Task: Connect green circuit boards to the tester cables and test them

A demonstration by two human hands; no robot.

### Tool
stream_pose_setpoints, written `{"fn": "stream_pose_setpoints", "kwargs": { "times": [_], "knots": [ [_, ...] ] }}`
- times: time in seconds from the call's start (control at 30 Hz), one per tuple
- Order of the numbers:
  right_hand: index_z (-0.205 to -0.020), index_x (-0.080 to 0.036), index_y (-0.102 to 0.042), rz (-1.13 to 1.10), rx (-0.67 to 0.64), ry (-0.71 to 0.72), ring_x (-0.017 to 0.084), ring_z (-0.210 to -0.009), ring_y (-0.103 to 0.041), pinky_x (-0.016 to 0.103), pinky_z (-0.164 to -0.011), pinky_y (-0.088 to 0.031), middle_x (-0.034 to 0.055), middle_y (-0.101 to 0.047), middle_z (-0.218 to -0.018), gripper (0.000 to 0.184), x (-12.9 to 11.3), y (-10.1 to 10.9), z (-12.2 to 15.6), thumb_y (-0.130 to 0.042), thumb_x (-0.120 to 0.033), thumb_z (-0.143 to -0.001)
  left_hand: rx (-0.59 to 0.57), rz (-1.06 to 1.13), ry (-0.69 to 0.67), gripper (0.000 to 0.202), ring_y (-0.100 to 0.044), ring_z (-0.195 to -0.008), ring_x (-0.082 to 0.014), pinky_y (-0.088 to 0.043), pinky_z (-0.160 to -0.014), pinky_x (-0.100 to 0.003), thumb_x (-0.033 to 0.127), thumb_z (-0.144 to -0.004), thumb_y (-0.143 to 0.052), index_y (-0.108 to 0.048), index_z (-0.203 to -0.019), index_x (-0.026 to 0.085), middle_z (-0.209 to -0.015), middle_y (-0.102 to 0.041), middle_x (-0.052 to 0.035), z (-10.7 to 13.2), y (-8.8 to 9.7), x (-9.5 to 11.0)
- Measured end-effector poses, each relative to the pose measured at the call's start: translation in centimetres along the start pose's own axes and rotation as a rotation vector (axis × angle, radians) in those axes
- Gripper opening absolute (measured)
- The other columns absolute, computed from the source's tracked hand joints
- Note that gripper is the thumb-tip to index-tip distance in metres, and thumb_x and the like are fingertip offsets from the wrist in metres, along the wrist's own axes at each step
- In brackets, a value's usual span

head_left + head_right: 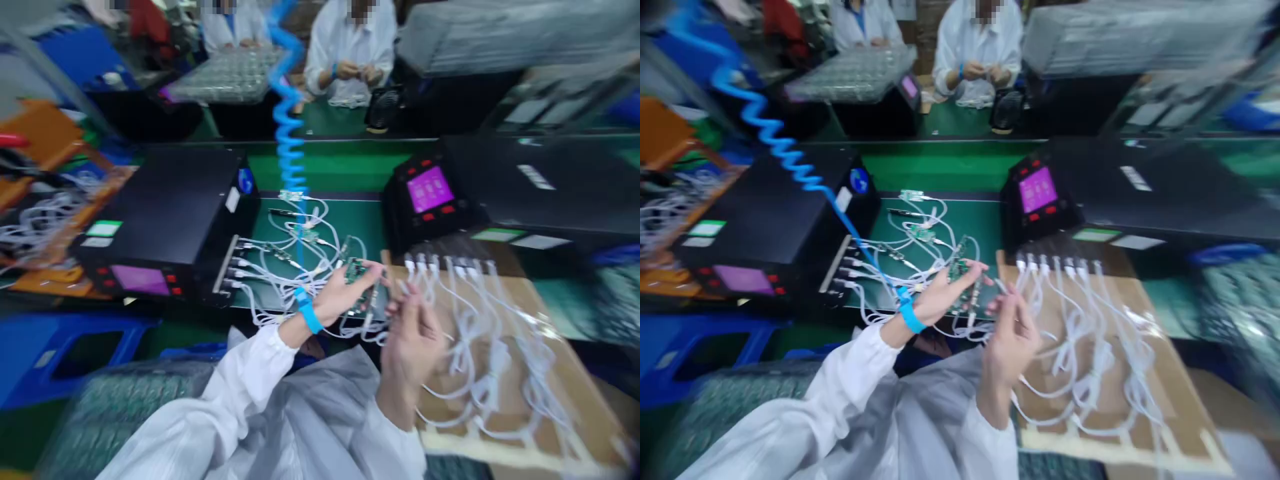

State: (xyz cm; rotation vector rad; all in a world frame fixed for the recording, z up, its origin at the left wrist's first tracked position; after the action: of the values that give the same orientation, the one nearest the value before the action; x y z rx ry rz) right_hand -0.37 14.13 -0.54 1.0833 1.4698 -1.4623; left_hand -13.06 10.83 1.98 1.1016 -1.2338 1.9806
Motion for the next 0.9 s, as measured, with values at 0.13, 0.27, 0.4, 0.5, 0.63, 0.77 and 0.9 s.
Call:
{"fn": "stream_pose_setpoints", "kwargs": {
  "times": [0.13, 0.27, 0.4, 0.5, 0.63, 0.77, 0.9],
  "knots": [
    [-0.112, -0.014, -0.075, 0.157, -0.053, 0.015, 0.014, -0.067, -0.065, 0.028, -0.063, -0.055, 0.0050, -0.073, -0.083, 0.039, 0.7, -0.6, 0.1, -0.076, -0.047, -0.091, 0.047, 0.006, 0.031, 0.061, -0.059, -0.063, -0.0115, -0.042, -0.046, -0.020, 0.065, -0.074, -0.085, -0.072, -0.107, 0.016, -0.080, -0.068, -0.0024, -0.3, 0.1, -0.4],
    [-0.109, -0.016, -0.073, 0.212, -0.087, 0.052, 0.015, -0.071, -0.068, 0.030, -0.068, -0.059, 0.0074, -0.073, -0.093, 0.035, 0.4, -0.7, 0.0, -0.073, -0.046, -0.093, 0.040, -0.008, 0.045, 0.057, -0.057, -0.061, -0.0105, -0.041, -0.044, -0.019, 0.062, -0.073, -0.087, -0.072, -0.104, 0.016, -0.075, -0.064, 0.0002, -0.6, 0.0, -0.6],
    [-0.108, -0.017, -0.071, 0.184, -0.102, 0.093, 0.012, -0.071, -0.067, 0.029, -0.068, -0.060, 0.0084, -0.068, -0.103, 0.029, 0.0, -0.9, 0.1, -0.070, -0.043, -0.096, 0.016, -0.008, 0.078, 0.053, -0.057, -0.061, -0.0102, -0.042, -0.044, -0.018, 0.059, -0.076, -0.086, -0.072, -0.105, 0.017, -0.073, -0.062, 0.0013, -0.4, -0.3, -0.8],
    [-0.104, -0.017, -0.069, 0.177, -0.101, 0.110, 0.012, -0.069, -0.066, 0.028, -0.067, -0.060, 0.0073, -0.066, -0.101, 0.026, 0.0, -1.1, 0.1, -0.067, -0.043, -0.098, 0.004, -0.008, 0.080, 0.052, -0.056, -0.061, -0.0100, -0.042, -0.043, -0.017, 0.058, -0.075, -0.087, -0.072, -0.102, 0.016, -0.071, -0.061, 0.0013, -0.3, -0.5, -0.8],
    [-0.102, -0.018, -0.066, 0.182, -0.078, 0.124, 0.011, -0.066, -0.064, 0.028, -0.065, -0.059, 0.0055, -0.065, -0.098, 0.025, -0.1, -1.2, 0.0, -0.065, -0.043, -0.099, -0.008, -0.012, 0.069, 0.051, -0.056, -0.062, -0.0098, -0.042, -0.043, -0.017, 0.057, -0.076, -0.087, -0.071, -0.101, 0.016, -0.075, -0.063, 0.0002, -0.4, -0.8, -0.6],
    [-0.103, -0.019, -0.066, 0.228, -0.085, 0.145, 0.010, -0.066, -0.064, 0.027, -0.065, -0.059, 0.0052, -0.063, -0.100, 0.024, -0.2, -1.2, 0.0, -0.062, -0.043, -0.101, -0.005, -0.019, 0.075, 0.053, -0.055, -0.061, -0.0097, -0.042, -0.043, -0.017, 0.059, -0.074, -0.088, -0.071, -0.099, 0.016, -0.073, -0.063, 0.0003, -0.4, -0.9, -0.6],
    [-0.104, -0.020, -0.070, 0.238, -0.136, 0.206, 0.009, -0.069, -0.063, 0.026, -0.067, -0.058, 0.0044, -0.060, -0.103, 0.019, -0.4, -1.3, -0.1, -0.062, -0.037, -0.102, 0.006, -0.023, 0.074, 0.054, -0.054, -0.060, -0.0096, -0.041, -0.043, -0.017, 0.058, -0.071, -0.090, -0.071, -0.098, 0.015, -0.071, -0.062, 0.0007, -0.5, -0.7, -0.7]
  ]
}}
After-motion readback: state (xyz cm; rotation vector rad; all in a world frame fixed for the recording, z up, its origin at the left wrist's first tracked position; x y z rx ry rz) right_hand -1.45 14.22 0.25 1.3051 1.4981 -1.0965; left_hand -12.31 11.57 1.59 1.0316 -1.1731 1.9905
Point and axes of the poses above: each hand's wrist, its own z-axis away from the middle knuckle, its own y-axis out of the back of the hand, x = y × z, the point moved 4 cm from there along -z, towards the middle knuckle
